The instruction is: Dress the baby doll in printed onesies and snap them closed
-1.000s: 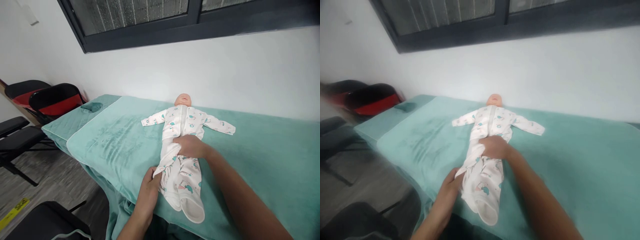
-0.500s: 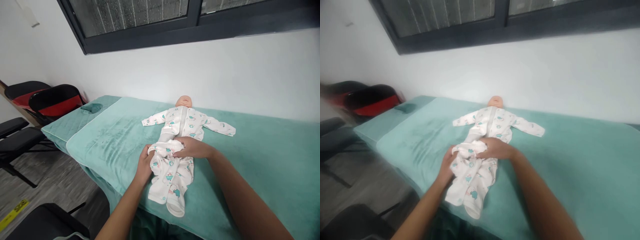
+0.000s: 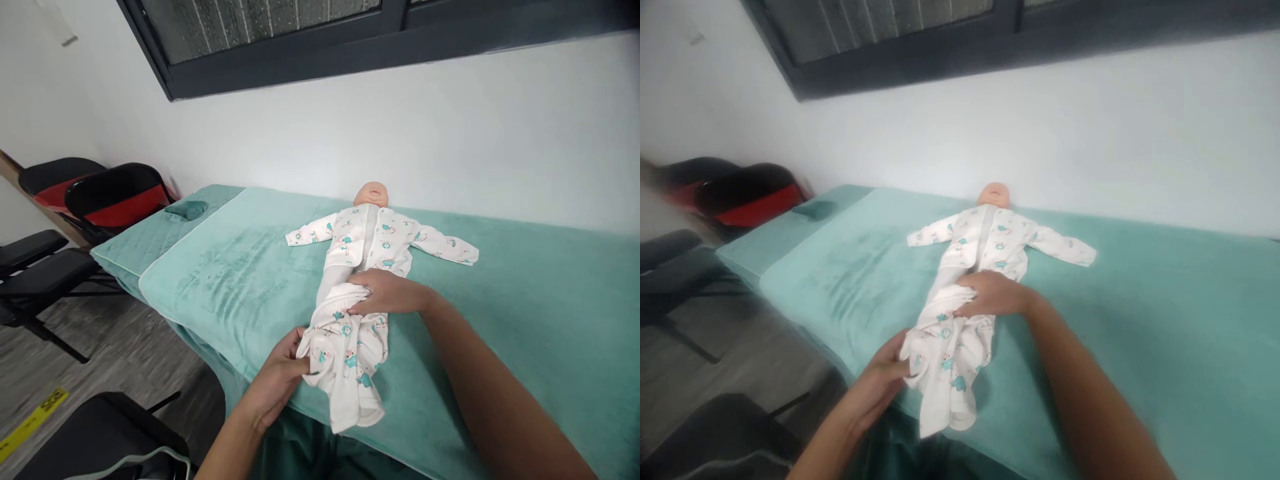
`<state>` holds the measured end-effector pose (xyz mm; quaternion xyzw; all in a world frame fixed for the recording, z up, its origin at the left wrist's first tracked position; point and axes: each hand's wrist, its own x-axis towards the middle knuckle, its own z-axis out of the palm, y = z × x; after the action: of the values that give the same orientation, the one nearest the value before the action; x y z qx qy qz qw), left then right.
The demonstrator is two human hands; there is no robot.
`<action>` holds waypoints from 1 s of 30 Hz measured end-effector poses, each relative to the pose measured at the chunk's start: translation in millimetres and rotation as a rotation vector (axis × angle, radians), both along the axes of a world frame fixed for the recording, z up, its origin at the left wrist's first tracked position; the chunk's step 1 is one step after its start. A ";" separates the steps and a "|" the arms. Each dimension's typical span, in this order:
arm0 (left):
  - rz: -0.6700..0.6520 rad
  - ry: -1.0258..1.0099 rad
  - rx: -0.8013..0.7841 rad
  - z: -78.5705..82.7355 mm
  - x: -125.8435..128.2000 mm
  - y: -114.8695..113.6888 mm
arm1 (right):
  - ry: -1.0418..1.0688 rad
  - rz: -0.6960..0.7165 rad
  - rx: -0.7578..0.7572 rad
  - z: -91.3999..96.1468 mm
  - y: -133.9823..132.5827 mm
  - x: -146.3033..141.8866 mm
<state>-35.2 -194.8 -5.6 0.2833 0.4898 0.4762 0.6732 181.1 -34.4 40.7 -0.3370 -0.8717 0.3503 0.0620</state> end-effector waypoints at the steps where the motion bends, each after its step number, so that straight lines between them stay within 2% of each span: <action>1: -0.012 0.032 0.017 1.4 -2.3 1.1 | 0.000 0.006 -0.001 0.0 -0.1 0.8; 6: -0.026 0.273 0.130 6.5 -8.5 21.6 | 0.052 0.035 -0.083 0.6 1.5 3.3; 11: 0.093 0.498 0.229 5.4 -5.7 51.5 | 0.045 0.049 -0.104 0.4 2.1 2.2; 16: 0.209 0.478 0.311 6.5 5.4 80.4 | 0.033 0.035 -0.100 -0.1 0.4 0.8; 19: 0.225 0.471 0.315 8.7 11.3 99.4 | 0.040 0.031 -0.134 0.4 0.9 1.0; 23: 0.220 0.579 0.363 7.2 12.2 130.7 | 0.095 0.016 -0.169 1.1 2.1 0.9; 30: 0.215 0.696 0.504 1.3 8.6 183.4 | 0.099 -0.142 -0.040 -6.9 -1.1 -13.8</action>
<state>-26.6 -11.5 -4.3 0.5293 0.5826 0.5243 0.3249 167.3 -35.5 33.8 -0.3815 -0.8342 0.3787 0.1231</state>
